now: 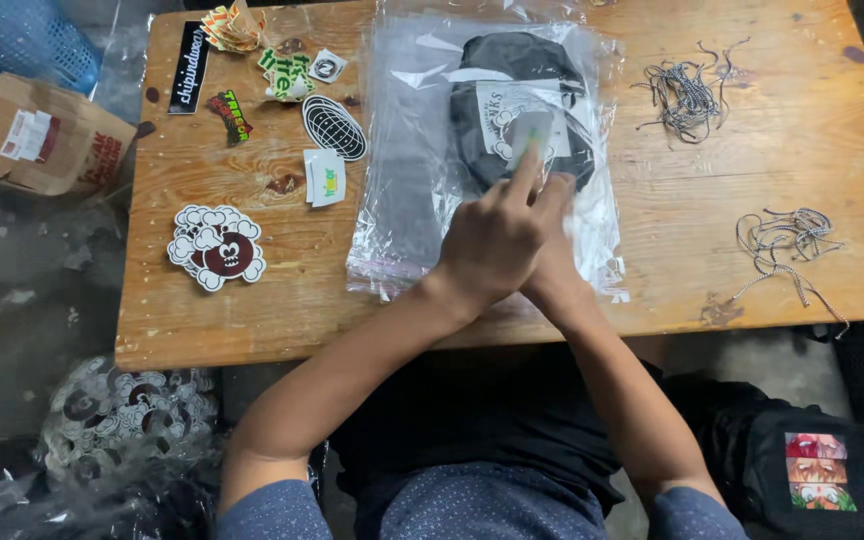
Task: The person attaches a chain to a small black bag, places it into a clear plastic bag, and seals it. They repeat this process with another bag, attaching a chain and a sticker before packaging it.
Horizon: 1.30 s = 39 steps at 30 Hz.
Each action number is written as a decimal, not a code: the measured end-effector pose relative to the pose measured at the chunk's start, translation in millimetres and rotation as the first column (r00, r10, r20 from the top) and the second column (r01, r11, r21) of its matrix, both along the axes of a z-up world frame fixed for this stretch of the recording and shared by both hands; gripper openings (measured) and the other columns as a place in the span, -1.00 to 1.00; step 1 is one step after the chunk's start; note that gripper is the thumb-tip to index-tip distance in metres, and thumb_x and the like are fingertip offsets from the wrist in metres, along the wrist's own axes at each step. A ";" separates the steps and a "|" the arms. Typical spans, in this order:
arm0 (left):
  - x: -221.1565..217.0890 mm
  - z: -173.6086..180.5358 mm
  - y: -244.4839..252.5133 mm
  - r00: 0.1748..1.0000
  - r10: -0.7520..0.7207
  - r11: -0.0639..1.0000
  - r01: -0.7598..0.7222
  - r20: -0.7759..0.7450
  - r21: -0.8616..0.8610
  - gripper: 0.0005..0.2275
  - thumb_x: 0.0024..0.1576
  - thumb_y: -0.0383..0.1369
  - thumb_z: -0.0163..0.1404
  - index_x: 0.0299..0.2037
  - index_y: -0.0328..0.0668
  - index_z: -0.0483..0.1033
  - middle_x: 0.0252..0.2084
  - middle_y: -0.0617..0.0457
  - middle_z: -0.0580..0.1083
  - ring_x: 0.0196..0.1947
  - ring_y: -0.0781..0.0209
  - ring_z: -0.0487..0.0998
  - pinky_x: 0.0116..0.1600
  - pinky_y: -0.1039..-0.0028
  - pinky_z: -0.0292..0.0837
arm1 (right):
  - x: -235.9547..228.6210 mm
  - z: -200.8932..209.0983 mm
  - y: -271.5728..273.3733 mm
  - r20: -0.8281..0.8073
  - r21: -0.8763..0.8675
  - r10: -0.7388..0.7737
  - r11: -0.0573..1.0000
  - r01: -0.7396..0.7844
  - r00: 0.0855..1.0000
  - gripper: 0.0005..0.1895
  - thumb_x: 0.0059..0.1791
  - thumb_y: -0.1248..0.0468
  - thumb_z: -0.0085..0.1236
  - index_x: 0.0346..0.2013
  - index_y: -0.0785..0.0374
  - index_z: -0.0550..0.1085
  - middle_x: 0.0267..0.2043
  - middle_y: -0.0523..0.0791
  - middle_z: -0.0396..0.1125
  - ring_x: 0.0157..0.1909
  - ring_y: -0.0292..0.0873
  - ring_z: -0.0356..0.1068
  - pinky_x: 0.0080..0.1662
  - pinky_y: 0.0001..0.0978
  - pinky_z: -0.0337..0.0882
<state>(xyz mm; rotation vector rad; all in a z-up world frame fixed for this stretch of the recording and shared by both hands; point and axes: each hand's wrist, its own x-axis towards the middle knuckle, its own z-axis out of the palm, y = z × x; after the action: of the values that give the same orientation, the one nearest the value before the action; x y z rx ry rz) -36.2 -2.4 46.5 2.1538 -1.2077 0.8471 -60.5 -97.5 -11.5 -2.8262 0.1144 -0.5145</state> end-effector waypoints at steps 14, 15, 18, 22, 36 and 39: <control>10.3 -15.3 -0.8 0.994 0.026 0.999 -0.030 0.104 0.040 -0.89 0.13 -0.53 0.08 -0.20 -0.13 0.49 -0.22 -0.03 0.47 -0.47 0.12 0.56 -0.56 0.33 0.40 | 127.5 -81.9 -29.0 0.002 -0.002 -0.299 0.954 0.299 0.954 -0.22 0.11 0.01 0.04 0.41 0.39 -0.06 0.32 0.36 0.00 0.41 0.35 0.05 0.39 0.16 -0.07; 11.2 -14.0 2.0 0.993 -0.007 0.999 0.002 0.121 0.036 -0.92 0.15 -0.53 0.08 -0.24 -0.16 0.47 -0.21 -0.06 0.49 -0.48 0.14 0.55 -0.54 0.35 0.40 | 133.0 -95.4 -34.1 -0.001 0.219 -0.225 0.951 0.219 0.974 0.02 0.10 0.10 0.21 0.51 0.33 -0.31 0.35 0.34 -0.15 0.46 0.35 -0.04 0.39 0.11 -0.03; 17.4 -21.4 19.9 0.986 -0.169 0.974 0.164 0.014 0.158 -0.79 0.04 -0.55 0.08 -0.13 -0.18 0.41 -0.26 -0.05 0.34 -0.31 -0.03 0.44 -0.34 0.22 0.43 | 88.6 -89.0 -48.5 0.185 -0.182 -0.059 0.979 0.093 0.981 -0.10 0.25 -0.23 -0.13 0.55 0.34 -0.21 0.53 0.36 -0.22 0.49 0.51 -0.06 0.40 0.33 0.14; 23.4 -51.6 31.4 0.988 -0.084 0.989 0.068 0.126 0.133 -0.69 0.20 -0.08 0.00 -0.06 -0.12 0.43 -0.32 0.20 0.13 -0.32 0.08 0.42 -0.35 0.35 0.38 | 50.6 -67.8 -27.0 0.033 -0.069 -0.201 0.977 0.203 0.979 0.02 0.13 -0.25 0.04 0.53 0.41 -0.12 0.45 0.33 -0.04 0.47 0.55 -0.19 0.37 0.19 0.20; 16.5 -66.1 113.5 0.975 0.021 0.903 0.077 -0.223 0.422 -0.36 -0.28 -0.62 0.27 0.10 -0.23 0.38 -0.26 -0.07 0.26 -0.17 -0.17 0.40 -0.26 0.16 0.41 | -126.9 -29.3 -51.7 0.244 -0.302 0.088 0.953 -0.010 0.966 -0.55 0.00 0.14 0.25 0.04 0.45 0.55 0.01 0.14 0.44 0.21 0.21 0.45 0.24 -0.07 0.43; 19.3 -72.3 125.4 0.981 0.013 0.920 0.064 -0.193 0.387 -0.45 -0.18 -0.56 0.20 0.09 -0.21 0.39 -0.28 0.00 0.22 -0.23 -0.08 0.34 -0.34 0.20 0.37 | -134.9 -30.0 -71.1 0.347 -0.250 0.056 0.968 0.035 0.936 -0.62 -0.12 0.27 0.39 -0.01 0.26 0.62 0.03 -0.01 0.48 0.10 0.11 0.50 0.13 -0.12 0.50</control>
<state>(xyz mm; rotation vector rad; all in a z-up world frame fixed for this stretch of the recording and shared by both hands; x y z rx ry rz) -16.9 122.9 -25.8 2.4590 -1.3926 0.3923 -195.3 -168.6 -41.5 -2.9143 -0.0409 -1.0944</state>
